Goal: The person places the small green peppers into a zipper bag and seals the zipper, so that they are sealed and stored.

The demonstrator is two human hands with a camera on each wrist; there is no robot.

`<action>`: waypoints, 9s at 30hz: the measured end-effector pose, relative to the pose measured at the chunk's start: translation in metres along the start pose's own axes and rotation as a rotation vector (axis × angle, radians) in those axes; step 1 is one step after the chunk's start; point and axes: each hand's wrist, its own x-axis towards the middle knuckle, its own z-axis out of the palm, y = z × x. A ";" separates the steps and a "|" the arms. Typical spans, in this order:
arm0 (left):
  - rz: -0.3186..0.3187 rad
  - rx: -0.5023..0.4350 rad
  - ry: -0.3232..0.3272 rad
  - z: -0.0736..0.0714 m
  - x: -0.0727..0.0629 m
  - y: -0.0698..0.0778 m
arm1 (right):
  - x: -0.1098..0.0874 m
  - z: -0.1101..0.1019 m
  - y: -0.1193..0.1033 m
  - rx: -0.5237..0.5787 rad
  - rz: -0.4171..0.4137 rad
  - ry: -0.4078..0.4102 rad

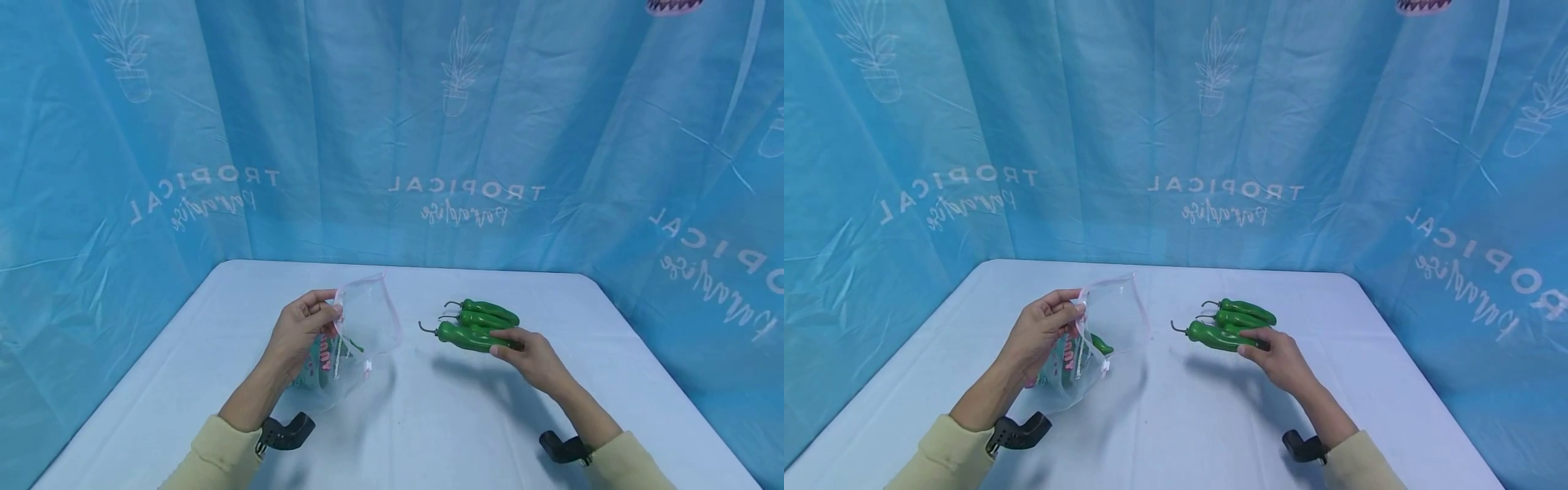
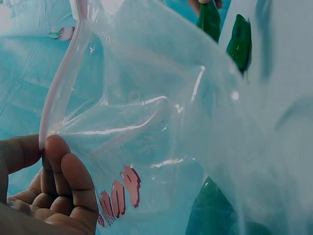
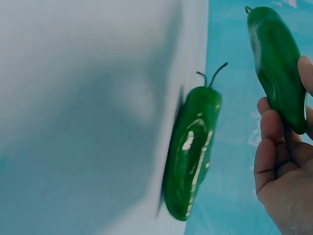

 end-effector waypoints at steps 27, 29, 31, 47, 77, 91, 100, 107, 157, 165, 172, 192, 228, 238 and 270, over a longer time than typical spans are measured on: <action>0.009 -0.006 -0.011 -0.001 -0.001 0.001 | 0.000 0.004 -0.058 0.115 -0.155 -0.012; 0.009 -0.005 -0.010 -0.001 -0.001 0.001 | 0.002 0.006 -0.062 0.108 -0.178 -0.017; 0.008 -0.003 -0.010 -0.001 -0.001 0.001 | 0.005 0.009 -0.066 0.103 -0.202 -0.025; -0.001 0.010 0.003 0.001 -0.001 0.001 | 0.021 0.028 -0.096 0.046 -0.311 -0.078; -0.013 -0.001 0.005 0.002 0.001 0.002 | 0.045 0.061 -0.144 -0.106 -0.323 -0.115; -0.007 0.004 0.002 0.003 0.001 0.002 | 0.051 0.076 -0.157 -0.176 -0.375 -0.153; -0.013 0.005 -0.007 0.003 0.001 0.002 | 0.053 0.084 -0.164 -0.190 -0.383 -0.178; -0.005 0.002 -0.013 0.003 0.001 0.002 | 0.055 0.089 -0.167 -0.235 -0.411 -0.179; 0.013 -0.021 -0.005 0.001 0.001 0.004 | 0.030 0.048 -0.100 -0.056 -0.188 0.006; 0.013 -0.015 0.003 0.001 0.001 0.005 | 0.028 0.036 -0.075 -0.021 -0.114 0.004; 0.013 -0.021 0.005 0.000 -0.001 0.005 | 0.025 0.025 -0.052 -0.012 -0.102 0.025; 0.006 -0.019 -0.001 -0.001 -0.001 0.003 | 0.029 0.003 0.017 -0.129 0.054 0.081; 0.013 -0.027 -0.011 -0.002 0.000 0.003 | 0.042 -0.007 0.060 -0.185 0.265 -0.052; 0.025 -0.025 -0.016 -0.002 0.000 0.002 | 0.042 -0.008 0.062 -0.198 0.262 -0.065; 0.017 -0.028 -0.015 -0.001 0.000 0.004 | 0.027 -0.005 0.045 -0.138 0.151 -0.005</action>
